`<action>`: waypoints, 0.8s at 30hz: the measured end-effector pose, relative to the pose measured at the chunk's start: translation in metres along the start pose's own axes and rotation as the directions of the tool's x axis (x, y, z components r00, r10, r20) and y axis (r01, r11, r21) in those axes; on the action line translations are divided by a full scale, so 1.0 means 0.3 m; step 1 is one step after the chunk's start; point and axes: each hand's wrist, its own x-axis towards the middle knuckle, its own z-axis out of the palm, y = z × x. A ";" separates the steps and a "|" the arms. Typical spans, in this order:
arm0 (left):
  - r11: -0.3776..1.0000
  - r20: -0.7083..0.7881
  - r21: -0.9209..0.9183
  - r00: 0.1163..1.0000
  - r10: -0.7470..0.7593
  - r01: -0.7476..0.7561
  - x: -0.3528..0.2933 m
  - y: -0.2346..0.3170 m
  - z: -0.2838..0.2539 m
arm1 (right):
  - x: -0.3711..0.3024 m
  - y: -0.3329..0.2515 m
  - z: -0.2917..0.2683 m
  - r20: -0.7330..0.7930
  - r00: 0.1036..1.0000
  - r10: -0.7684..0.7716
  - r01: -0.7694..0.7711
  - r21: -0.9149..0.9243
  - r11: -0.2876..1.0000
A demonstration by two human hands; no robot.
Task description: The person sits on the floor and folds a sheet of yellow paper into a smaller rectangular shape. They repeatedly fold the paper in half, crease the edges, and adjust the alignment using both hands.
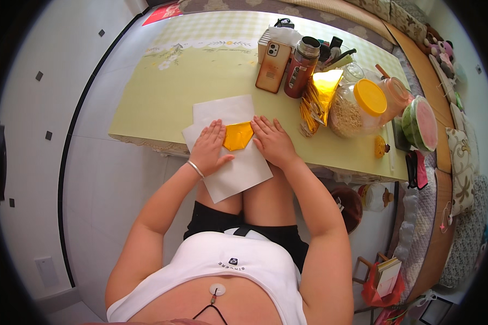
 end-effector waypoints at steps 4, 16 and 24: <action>0.996 -0.079 0.037 0.994 -0.073 0.076 -0.071 -0.072 0.019 | 0.007 -0.004 -0.007 0.011 0.999 0.041 -0.041 0.083 0.996; 0.991 -0.361 -0.024 0.923 -0.130 0.130 0.012 -0.078 0.012 | 0.094 -0.025 -0.091 -0.130 0.991 0.041 0.002 0.316 0.949; 0.997 -0.335 -0.078 0.942 -0.018 -0.009 -0.002 -0.079 -0.084 | 0.059 -0.007 -0.118 -0.119 0.993 -0.012 0.050 0.327 0.944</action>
